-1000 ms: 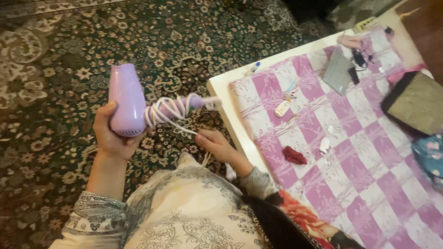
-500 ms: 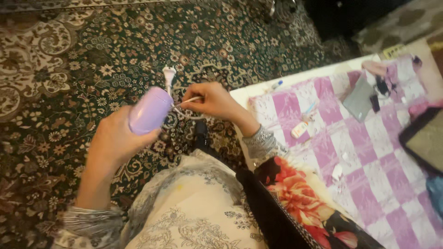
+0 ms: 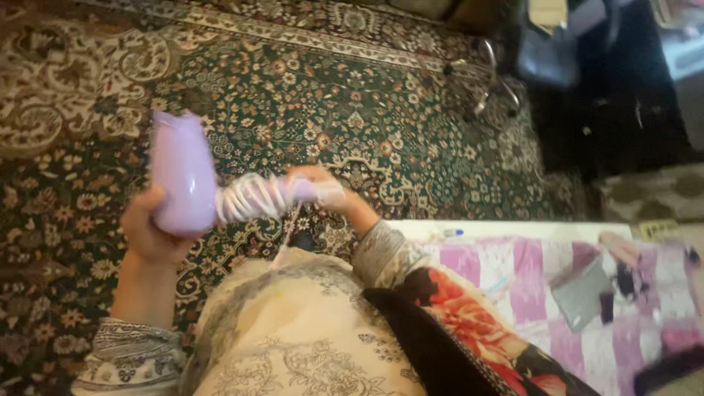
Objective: The person picks up a hair dryer, organizes tubes and bottles of lotions and cosmetics from a bed into a drawer, and places various items like pens and cosmetic containers on a desk.
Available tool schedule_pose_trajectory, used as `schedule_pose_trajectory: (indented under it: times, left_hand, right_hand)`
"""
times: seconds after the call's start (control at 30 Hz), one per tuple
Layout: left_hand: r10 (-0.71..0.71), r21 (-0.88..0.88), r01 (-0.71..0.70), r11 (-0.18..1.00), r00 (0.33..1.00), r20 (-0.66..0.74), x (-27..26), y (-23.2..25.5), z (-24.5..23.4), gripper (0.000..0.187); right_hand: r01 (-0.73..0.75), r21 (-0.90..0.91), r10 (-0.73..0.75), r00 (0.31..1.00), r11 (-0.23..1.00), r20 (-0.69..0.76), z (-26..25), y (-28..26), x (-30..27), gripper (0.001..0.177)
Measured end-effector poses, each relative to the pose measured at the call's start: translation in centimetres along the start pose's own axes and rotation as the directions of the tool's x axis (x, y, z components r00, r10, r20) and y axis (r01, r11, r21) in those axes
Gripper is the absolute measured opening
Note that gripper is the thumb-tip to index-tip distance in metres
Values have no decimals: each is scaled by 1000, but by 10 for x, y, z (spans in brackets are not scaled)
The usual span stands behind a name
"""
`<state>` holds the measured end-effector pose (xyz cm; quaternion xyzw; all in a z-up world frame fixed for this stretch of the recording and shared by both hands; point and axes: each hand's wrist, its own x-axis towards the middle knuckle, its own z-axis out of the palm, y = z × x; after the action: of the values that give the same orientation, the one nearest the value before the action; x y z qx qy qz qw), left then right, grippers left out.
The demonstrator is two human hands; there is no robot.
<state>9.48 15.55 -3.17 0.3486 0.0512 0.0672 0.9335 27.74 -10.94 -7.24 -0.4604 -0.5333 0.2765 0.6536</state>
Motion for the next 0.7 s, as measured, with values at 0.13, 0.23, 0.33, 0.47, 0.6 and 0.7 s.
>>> schedule_pose_trajectory:
  times: [0.13, 0.23, 0.33, 0.47, 0.6, 0.7]
  left_hand:
    - [-188, 139, 190, 972, 982, -26, 3, 8, 12, 76]
    - [-193, 520, 221, 825, 975, -107, 13, 32, 32, 73]
    - [79, 840, 66, 539, 989, -128, 19, 54, 64, 74]
    - [431, 956, 48, 290, 885, -176, 56, 59, 76, 54]
    - [447, 597, -2, 802, 665, -598, 109, 66, 33, 53]
    - [342, 159, -312, 937, 718, -606, 130, 90, -6, 54]
  right_hand:
    - [-500, -238, 516, 857, 833, 5, -54, -18, 52, 26]
    - [-493, -394, 534, 845, 775, -7, -64, -53, 97, 27]
    - [-509, -411, 509, 853, 757, -118, -56, -76, 132, 27]
    - [-329, -533, 307, 942, 780, -133, -46, -73, 156, 23]
    - [-240, -471, 186, 970, 849, -157, -21, -17, 167, 26]
    - [-580, -98, 551, 806, 809, -217, -8, 40, 164, 29]
